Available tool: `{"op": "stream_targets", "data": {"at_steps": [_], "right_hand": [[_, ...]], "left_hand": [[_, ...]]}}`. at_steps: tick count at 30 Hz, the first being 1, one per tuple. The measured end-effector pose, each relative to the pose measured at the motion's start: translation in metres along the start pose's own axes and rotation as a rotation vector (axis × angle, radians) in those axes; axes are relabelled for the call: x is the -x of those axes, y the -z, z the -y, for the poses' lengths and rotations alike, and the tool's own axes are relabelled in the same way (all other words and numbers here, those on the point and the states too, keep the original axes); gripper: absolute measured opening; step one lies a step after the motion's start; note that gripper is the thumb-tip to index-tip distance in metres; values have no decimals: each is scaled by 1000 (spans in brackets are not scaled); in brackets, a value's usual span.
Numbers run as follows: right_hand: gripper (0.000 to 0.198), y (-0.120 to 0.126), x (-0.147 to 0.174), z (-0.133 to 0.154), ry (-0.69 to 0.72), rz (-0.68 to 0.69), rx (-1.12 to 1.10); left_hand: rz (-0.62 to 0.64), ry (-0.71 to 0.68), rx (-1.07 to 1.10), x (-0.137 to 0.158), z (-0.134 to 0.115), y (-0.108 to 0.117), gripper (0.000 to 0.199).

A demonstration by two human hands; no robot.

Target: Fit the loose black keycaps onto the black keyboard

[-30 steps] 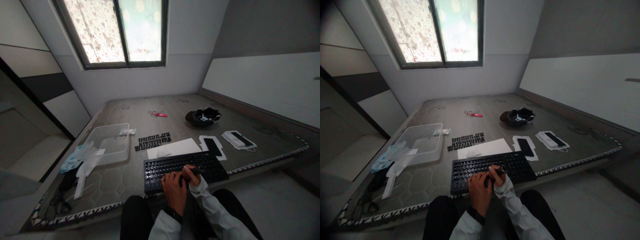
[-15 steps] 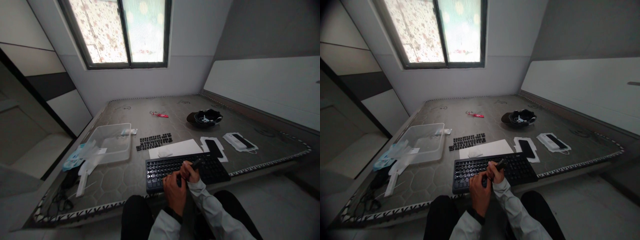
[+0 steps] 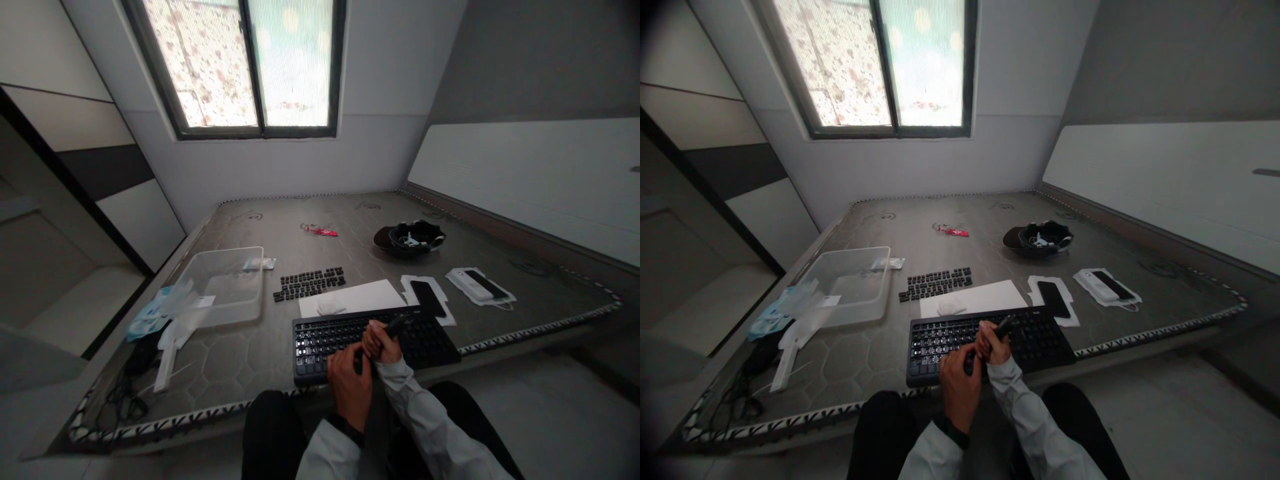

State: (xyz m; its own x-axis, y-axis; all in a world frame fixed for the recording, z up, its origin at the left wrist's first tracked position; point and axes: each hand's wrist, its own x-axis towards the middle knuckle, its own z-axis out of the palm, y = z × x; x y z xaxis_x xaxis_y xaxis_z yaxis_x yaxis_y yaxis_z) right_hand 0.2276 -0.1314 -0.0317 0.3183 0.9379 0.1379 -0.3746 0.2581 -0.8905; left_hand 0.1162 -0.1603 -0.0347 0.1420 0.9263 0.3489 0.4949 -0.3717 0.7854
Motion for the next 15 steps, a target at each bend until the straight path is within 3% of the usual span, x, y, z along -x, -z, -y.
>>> {"op": "stream_targets", "data": {"at_steps": [6, 15], "right_hand": [[58, 0, -1, 3, 55, -62, 71], [59, -2, 6, 0, 36, -67, 154]], "left_hand": [[-13, 89, 34, 0, 3, -2, 7], [-50, 121, 25, -1, 5, -5, 14]]}}
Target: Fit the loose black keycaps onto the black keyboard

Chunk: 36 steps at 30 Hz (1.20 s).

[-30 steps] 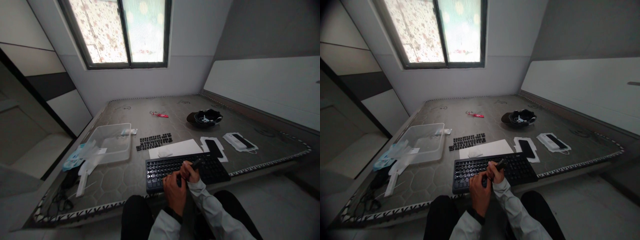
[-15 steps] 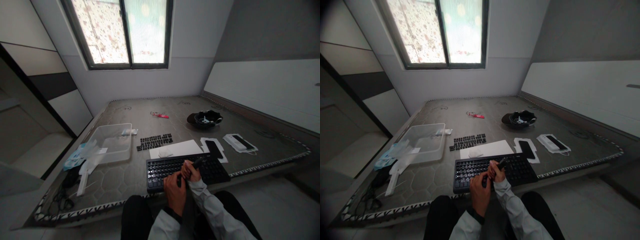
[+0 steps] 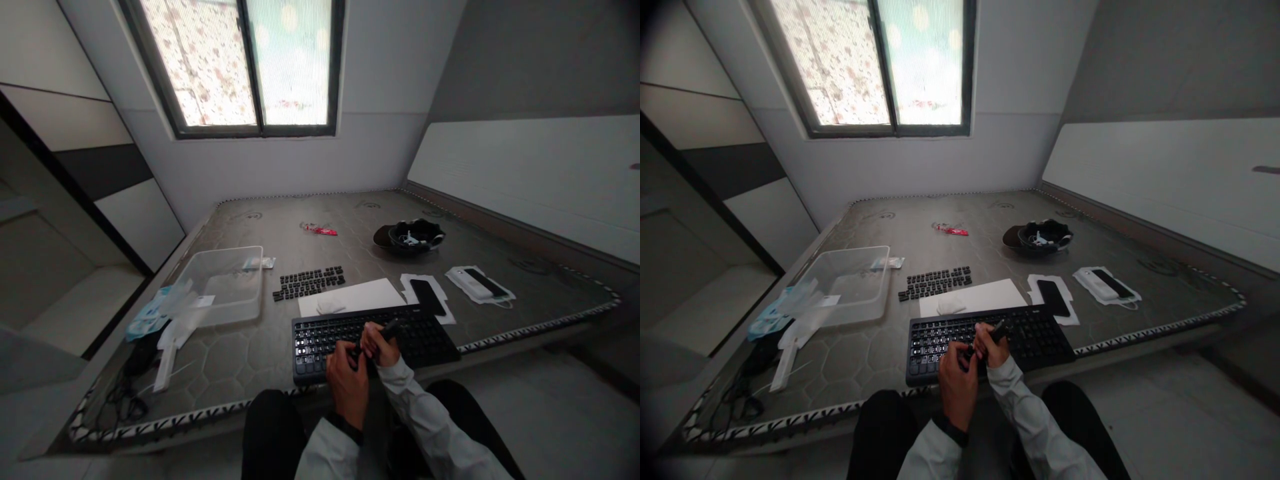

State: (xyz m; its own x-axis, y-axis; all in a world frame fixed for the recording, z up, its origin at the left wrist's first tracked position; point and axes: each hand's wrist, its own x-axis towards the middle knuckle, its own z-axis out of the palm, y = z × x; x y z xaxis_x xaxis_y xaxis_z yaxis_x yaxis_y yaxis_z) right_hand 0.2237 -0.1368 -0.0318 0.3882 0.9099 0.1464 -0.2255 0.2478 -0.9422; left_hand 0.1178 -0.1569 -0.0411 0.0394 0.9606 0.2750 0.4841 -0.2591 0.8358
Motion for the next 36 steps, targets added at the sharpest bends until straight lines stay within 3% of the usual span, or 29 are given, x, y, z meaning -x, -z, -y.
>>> {"op": "stream_targets", "data": {"at_steps": [3, 7, 17, 19, 22, 25, 27, 36], "right_hand": [[59, 2, 0, 0, -25, -2, 0], [58, 6, -1, -1, -14, -3, -21], [58, 11, -7, -2, 49, -35, -50], [58, 13, -7, 3, 79, -67, 43], [55, 18, -4, 13, 173, -98, 415], [50, 23, 3, 21, 290, -34, 835], [48, 24, 8, 22, 328, 22, 977], [20, 25, 24, 16, 381, 208, 1014]], "left_hand": [[37, -82, 32, 0, 1, 2, 21], [70, -138, 71, -1, 2, 5, 17], [19, -35, 235, -3, 8, 4, 17], [-2, 0, 276, -4, 7, 5, 19], [-33, 66, 298, -4, 5, 7, 20], [-52, 146, 351, -4, 4, 7, 27], [-22, 184, 412, -4, 4, 8, 28], [87, 326, 886, -6, 5, 17, 43]]}}
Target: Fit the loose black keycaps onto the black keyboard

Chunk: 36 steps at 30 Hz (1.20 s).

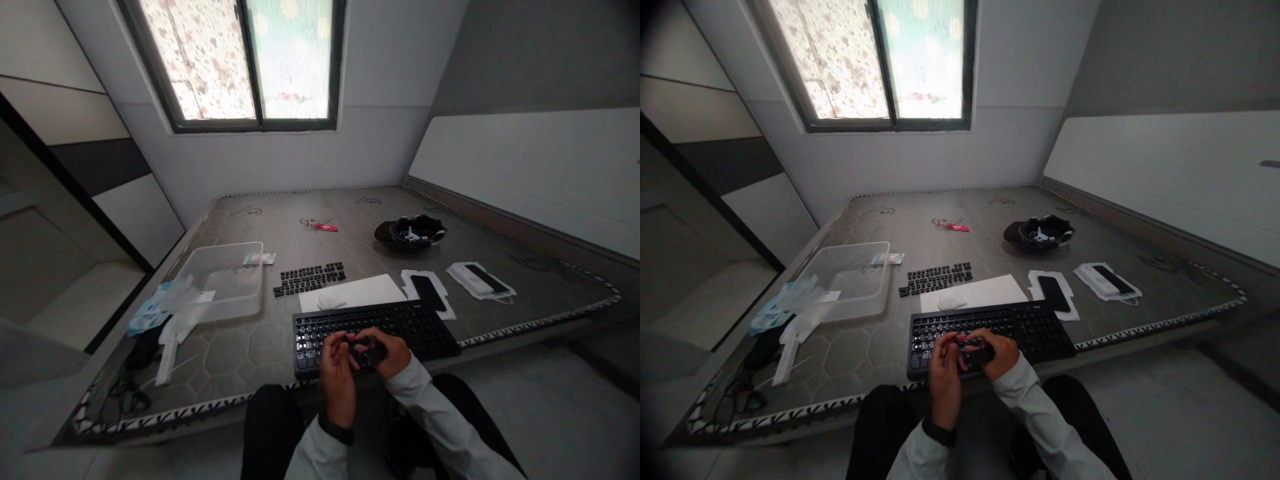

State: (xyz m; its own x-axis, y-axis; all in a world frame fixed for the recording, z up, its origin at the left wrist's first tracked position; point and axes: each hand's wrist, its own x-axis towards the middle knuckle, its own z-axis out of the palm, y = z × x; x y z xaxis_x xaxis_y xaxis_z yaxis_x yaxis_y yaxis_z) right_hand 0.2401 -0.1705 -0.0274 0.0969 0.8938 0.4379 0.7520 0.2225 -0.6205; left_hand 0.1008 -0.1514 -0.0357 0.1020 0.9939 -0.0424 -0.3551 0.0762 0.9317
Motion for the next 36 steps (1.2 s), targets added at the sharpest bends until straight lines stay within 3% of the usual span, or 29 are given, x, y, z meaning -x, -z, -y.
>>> {"op": "stream_targets", "data": {"at_steps": [5, 8, 17, 21, 36], "right_hand": [[24, 2, -2, 9, 65, -83, -38], [22, 1, -5, 17, 83, -106, -58], [21, -8, -19, 35, 106, -31, -124], [19, -11, -18, 33, 72, 2, -160], [30, -17, -27, 31, -243, 154, -303]], "left_hand": [[59, 178, 399, -9, -6, 12, 45], [90, 233, 500, -10, -14, 19, 44], [182, 280, 466, -12, -9, 26, 47], [166, 292, 473, -11, -10, 26, 52], [146, 227, 405, -9, -9, 39, 40]]}}
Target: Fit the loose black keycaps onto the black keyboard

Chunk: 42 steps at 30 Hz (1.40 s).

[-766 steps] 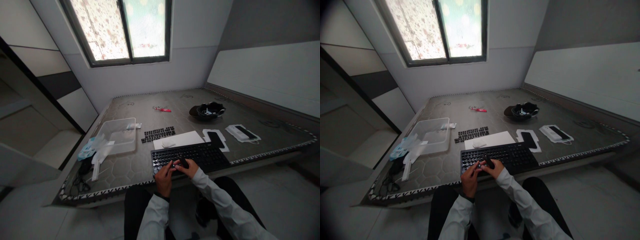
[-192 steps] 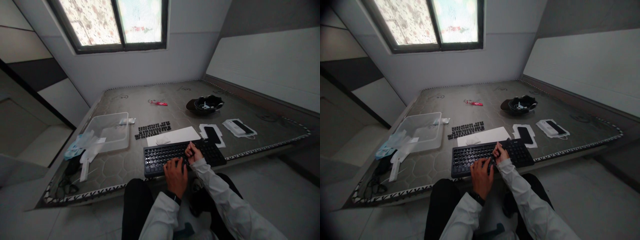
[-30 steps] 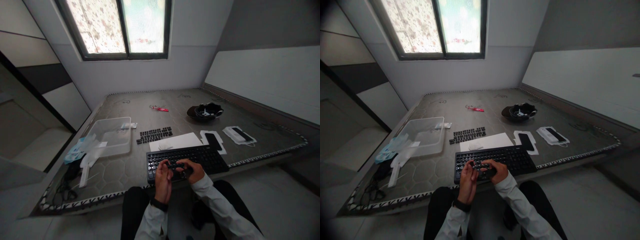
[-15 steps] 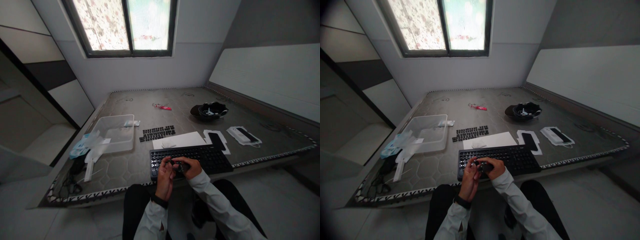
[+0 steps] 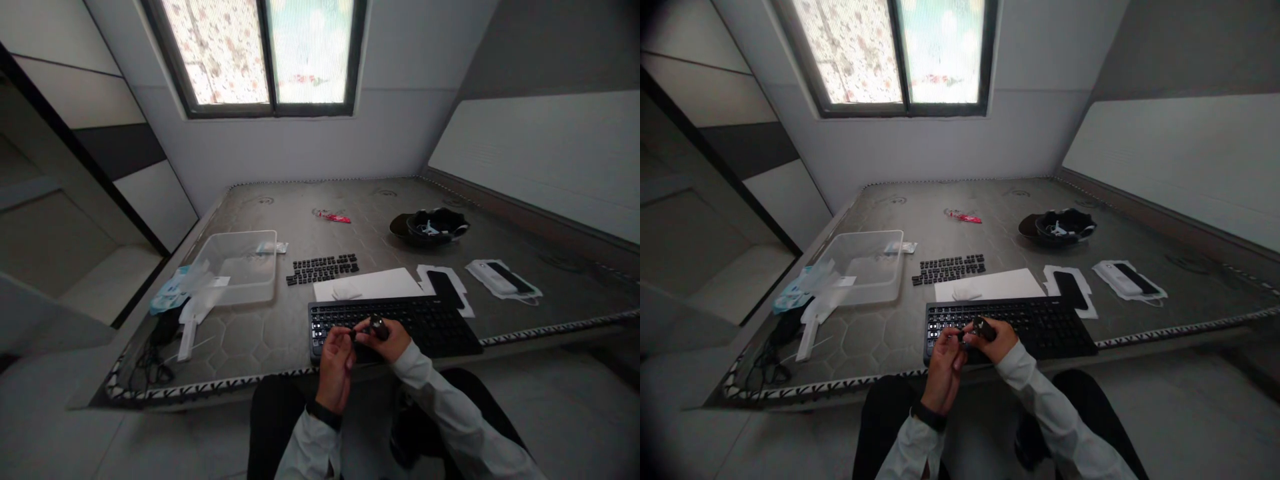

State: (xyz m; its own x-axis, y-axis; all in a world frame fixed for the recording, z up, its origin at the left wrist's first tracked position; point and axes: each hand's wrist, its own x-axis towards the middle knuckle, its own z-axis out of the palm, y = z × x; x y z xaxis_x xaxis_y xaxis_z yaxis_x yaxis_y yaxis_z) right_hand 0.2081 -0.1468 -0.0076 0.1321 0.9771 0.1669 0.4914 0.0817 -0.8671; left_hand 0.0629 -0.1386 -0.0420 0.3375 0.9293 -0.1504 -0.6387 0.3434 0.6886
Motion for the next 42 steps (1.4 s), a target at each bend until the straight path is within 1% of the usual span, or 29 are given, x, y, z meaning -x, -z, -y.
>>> {"op": "stream_targets", "data": {"at_steps": [4, 7, 10, 14, 18, 20, 21, 24, 25, 26, 28, 31, 34, 36, 38, 42], "right_hand": [[32, 6, -8, 4, -8, 126, 11], [36, 13, -17, 10, 18, 252, 6], [39, 15, -30, 15, 59, 324, 10], [42, 10, -46, 15, 46, 371, 5], [47, 3, -58, 13, 30, 406, -50], [46, 3, -68, 11, 22, 373, -27], [45, 5, -76, 8, 17, 333, 6], [43, 12, -109, -5, -7, 193, 149], [42, 14, -123, -10, -26, 176, 205], [39, 16, -138, -16, -39, 126, 265], [35, 17, -169, -28, -62, 98, 419], [27, 11, -211, -47, -125, 171, 634], [26, -1, -241, -68, -237, 262, 756], [27, -9, -254, -84, -315, 284, 790], [28, -17, -263, -100, -377, 280, 812], [27, -25, -274, -128, -453, 298, 836]], "left_hand": [[9, 0, -60, 1, -5, 3, 38], [-6, 3, -77, 1, -10, 2, 39], [-34, 25, -60, 0, -14, -1, 40], [-60, 51, -28, -4, -17, -2, 40], [-102, 42, 5, -7, -19, -1, 41], [-126, 24, 36, -7, -20, 0, 40], [-137, 13, 52, -7, -20, 1, 38], [-152, -16, 81, -6, -19, 4, 31], [-151, -15, 77, -6, -17, 5, 30], [-148, -6, 63, -6, -16, 6, 29], [-136, 15, 8, -6, -11, 7, 31], [-105, 22, -110, -5, -6, 7, 34], [-90, 25, -203, -3, -4, 7, 35], [-81, 35, -233, -2, -5, 7, 37], [-75, 44, -248, -1, -7, 6, 39], [-79, 70, -291, -2, -7, 6, 46]]}}
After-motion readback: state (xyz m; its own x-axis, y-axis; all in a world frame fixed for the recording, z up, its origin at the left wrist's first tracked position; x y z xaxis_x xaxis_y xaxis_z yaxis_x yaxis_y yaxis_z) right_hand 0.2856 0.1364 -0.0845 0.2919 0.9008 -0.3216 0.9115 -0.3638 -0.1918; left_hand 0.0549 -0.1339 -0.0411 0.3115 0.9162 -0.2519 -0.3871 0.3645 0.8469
